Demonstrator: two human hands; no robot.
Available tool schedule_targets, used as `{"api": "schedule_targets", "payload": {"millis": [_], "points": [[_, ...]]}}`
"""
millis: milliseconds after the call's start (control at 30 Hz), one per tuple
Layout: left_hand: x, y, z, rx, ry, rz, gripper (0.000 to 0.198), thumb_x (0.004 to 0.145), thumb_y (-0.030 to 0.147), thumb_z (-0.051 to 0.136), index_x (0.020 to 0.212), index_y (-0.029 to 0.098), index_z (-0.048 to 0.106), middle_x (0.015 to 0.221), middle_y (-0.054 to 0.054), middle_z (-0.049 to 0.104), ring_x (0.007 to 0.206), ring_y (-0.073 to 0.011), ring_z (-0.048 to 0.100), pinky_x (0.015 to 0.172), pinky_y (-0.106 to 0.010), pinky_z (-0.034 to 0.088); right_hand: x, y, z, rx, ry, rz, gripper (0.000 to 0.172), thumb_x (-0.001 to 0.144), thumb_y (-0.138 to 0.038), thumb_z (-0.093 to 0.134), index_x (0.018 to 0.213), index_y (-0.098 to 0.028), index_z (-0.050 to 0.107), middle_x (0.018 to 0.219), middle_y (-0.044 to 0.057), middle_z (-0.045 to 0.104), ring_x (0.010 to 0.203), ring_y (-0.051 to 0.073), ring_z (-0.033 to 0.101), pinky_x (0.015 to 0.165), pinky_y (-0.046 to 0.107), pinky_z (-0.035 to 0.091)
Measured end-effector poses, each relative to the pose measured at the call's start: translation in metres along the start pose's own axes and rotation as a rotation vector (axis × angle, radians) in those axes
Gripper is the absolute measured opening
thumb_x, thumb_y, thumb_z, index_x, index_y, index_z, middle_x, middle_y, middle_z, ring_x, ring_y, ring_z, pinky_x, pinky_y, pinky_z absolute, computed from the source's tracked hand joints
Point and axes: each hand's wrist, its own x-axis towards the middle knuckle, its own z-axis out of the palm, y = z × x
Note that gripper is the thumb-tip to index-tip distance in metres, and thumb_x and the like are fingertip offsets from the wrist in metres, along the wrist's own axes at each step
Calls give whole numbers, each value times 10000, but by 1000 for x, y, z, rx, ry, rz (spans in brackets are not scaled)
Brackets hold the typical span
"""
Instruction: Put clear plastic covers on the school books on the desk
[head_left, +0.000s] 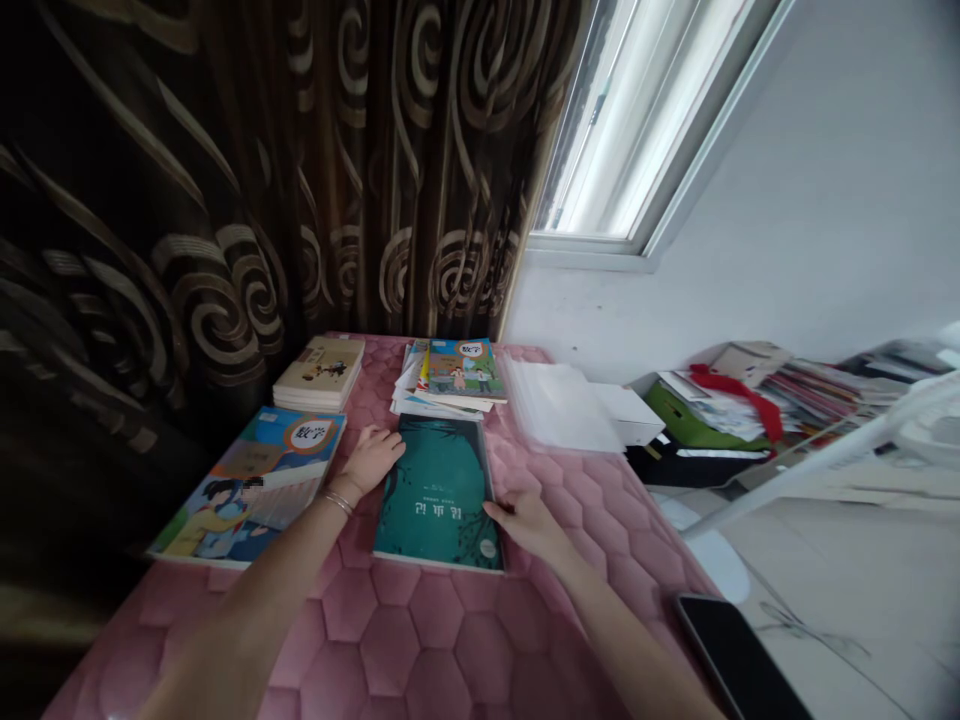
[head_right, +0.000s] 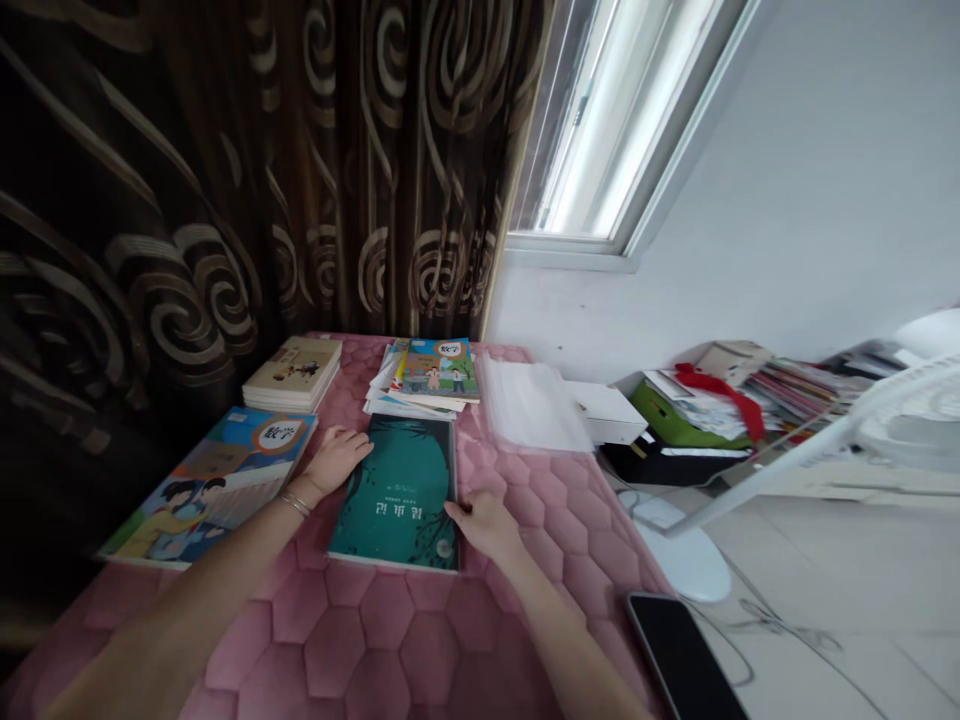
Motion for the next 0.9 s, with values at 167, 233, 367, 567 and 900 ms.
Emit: {"api": "schedule_targets", "payload": {"millis": [167, 233, 367, 567, 900], "points": [[-12, 7, -9, -40, -49, 47, 225, 875, 102, 545, 1027, 223, 660, 1056, -54, 675, 1011, -207, 574, 985, -428, 356, -8, -9, 0, -73, 45, 49, 371, 853, -488, 543, 618, -203, 575, 657, 27, 666, 694, 187, 640, 559, 247, 374], [-26, 11, -13, -113, -68, 88, 277, 862, 70, 538, 1052, 221, 670, 1070, -55, 689, 1024, -197, 593, 985, -410, 393, -13, -14, -1, -96, 73, 64, 366, 861, -487, 531, 631, -206, 581, 678, 35, 680, 693, 190, 648, 558, 251, 373], [-64, 24, -21, -365, -27, 57, 500, 770, -53, 459, 1094, 246, 693, 1176, -31, 691, 1103, -157, 609, 984, -347, 470, -20, -15, 2, -93, 179, 57, 282, 854, -476, 544, 761, -223, 629, 719, 33, 705, 710, 202, 665, 571, 260, 398], [-112, 60, -37, -549, -7, -86, 500, 740, -7, 459, 1134, 213, 673, 1276, -36, 644, 1164, -148, 598, 1023, -315, 484, -38, -16, 15, 43, 288, -156, 147, 840, -276, 506, 786, -237, 637, 744, 25, 668, 702, 188, 623, 653, 289, 455], [-95, 98, -34, -518, 126, -112, 74, 782, 208, 679, 855, 202, 672, 943, -46, 666, 929, -189, 640, 954, -361, 513, -86, -79, 49, -99, 249, -420, 82, 778, -249, 698, 847, -232, 656, 904, 34, 629, 906, 233, 542, 760, 352, 370]]}}
